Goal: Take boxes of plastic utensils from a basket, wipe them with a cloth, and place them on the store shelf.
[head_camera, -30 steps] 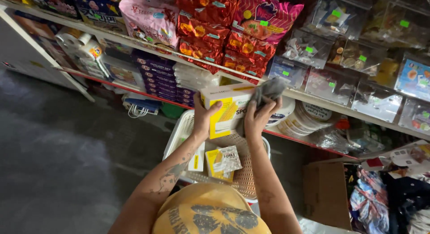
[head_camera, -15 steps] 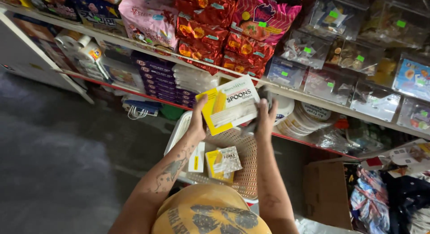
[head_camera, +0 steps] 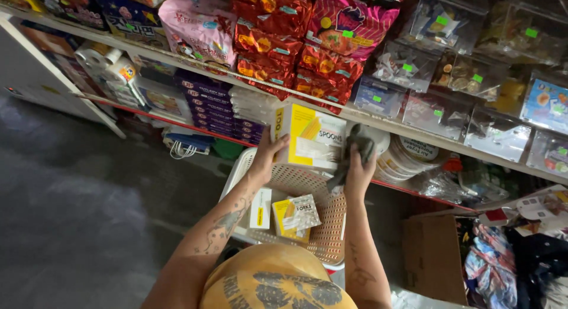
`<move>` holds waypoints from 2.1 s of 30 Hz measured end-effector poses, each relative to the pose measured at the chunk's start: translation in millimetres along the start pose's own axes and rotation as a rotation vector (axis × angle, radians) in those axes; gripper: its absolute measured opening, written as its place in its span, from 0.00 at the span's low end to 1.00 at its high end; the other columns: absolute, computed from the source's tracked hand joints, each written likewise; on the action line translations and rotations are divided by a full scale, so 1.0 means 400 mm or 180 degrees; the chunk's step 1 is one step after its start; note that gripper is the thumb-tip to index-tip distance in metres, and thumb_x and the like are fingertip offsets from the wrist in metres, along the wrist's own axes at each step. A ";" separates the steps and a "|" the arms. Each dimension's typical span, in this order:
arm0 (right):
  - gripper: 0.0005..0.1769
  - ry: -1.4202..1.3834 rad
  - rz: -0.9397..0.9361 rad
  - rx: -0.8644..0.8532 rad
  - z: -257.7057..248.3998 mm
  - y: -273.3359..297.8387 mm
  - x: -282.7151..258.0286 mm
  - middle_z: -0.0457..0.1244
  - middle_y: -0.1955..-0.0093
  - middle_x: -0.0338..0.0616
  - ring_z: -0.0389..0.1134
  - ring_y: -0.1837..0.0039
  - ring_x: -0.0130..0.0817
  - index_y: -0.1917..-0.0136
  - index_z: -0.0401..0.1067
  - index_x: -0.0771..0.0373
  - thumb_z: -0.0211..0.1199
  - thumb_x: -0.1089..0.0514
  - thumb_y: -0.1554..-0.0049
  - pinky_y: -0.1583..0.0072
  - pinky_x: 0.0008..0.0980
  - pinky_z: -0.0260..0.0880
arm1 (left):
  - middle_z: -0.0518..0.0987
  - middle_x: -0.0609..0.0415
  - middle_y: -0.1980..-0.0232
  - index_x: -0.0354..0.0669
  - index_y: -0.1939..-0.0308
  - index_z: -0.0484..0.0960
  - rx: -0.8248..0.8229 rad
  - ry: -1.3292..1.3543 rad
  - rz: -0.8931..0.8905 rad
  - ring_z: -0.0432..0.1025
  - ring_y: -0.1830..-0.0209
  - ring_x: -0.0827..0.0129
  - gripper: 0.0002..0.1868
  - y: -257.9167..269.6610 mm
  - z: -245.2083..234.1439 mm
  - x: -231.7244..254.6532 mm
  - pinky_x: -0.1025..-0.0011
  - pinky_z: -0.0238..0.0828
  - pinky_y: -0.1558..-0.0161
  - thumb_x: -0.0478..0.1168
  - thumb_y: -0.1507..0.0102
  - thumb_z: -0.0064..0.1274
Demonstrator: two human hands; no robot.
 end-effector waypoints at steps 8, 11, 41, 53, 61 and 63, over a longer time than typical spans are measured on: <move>0.31 0.2479 -0.1958 -0.2138 0.215 0.123 -0.024 0.62 0.34 0.66 0.60 0.30 0.68 0.30 0.68 0.63 0.67 0.64 0.47 0.28 0.57 0.59 | 0.65 0.43 0.31 0.47 0.24 0.55 0.0257 0.0492 -0.0497 0.60 0.31 0.58 0.42 0.099 -0.008 -0.119 0.55 0.52 0.29 0.52 0.36 0.60; 0.31 0.2369 -0.0432 -0.1136 0.077 0.069 -0.093 0.62 0.32 0.67 0.59 0.29 0.69 0.28 0.65 0.61 0.63 0.57 0.43 0.27 0.60 0.57 | 0.48 0.33 0.21 0.38 0.21 0.41 0.0460 0.0907 -0.0649 0.49 0.21 0.45 0.54 0.133 -0.060 -0.149 0.51 0.46 0.26 0.49 0.37 0.62; 0.45 -0.0332 0.2748 0.0130 0.075 -0.262 0.854 0.66 0.52 0.58 0.72 0.55 0.50 0.40 0.71 0.73 0.83 0.41 0.59 0.54 0.52 0.74 | 0.60 0.31 0.40 0.36 0.22 0.46 0.1242 0.0781 -0.1814 0.75 0.55 0.50 0.67 -0.489 -0.143 -0.792 0.61 0.79 0.52 0.69 0.47 0.68; 0.39 -0.0867 0.2807 -0.0284 0.255 -0.340 1.027 0.62 0.32 0.63 0.62 0.29 0.53 0.35 0.72 0.66 0.69 0.34 0.47 0.26 0.53 0.58 | 0.65 0.41 0.30 0.34 0.27 0.63 0.1194 0.0258 -0.0978 0.59 0.28 0.49 0.49 -0.699 -0.121 -0.821 0.51 0.53 0.29 0.63 0.41 0.63; 0.38 -0.1515 0.3288 0.0327 0.260 -0.487 1.440 0.68 0.48 0.51 0.72 0.48 0.47 0.40 0.70 0.62 0.84 0.48 0.57 0.47 0.48 0.73 | 0.62 0.38 0.25 0.45 0.25 0.60 0.0877 -0.0385 -0.1304 0.58 0.26 0.43 0.49 -0.930 -0.229 -0.952 0.36 0.53 0.34 0.61 0.42 0.66; 0.38 -0.1528 0.3189 0.0374 0.272 -0.510 1.462 0.68 0.48 0.51 0.72 0.48 0.48 0.40 0.70 0.62 0.85 0.48 0.58 0.48 0.49 0.73 | 0.59 0.42 0.23 0.55 0.21 0.52 0.0750 -0.0453 -0.1533 0.58 0.25 0.44 0.56 -0.981 -0.285 -1.019 0.28 0.49 0.36 0.62 0.44 0.69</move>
Point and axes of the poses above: each hand's wrist, its own y-axis away from the middle knuckle, its own z-axis out of the palm, x = y × z, the point moved 6 cm from there along -y, towards the middle knuckle
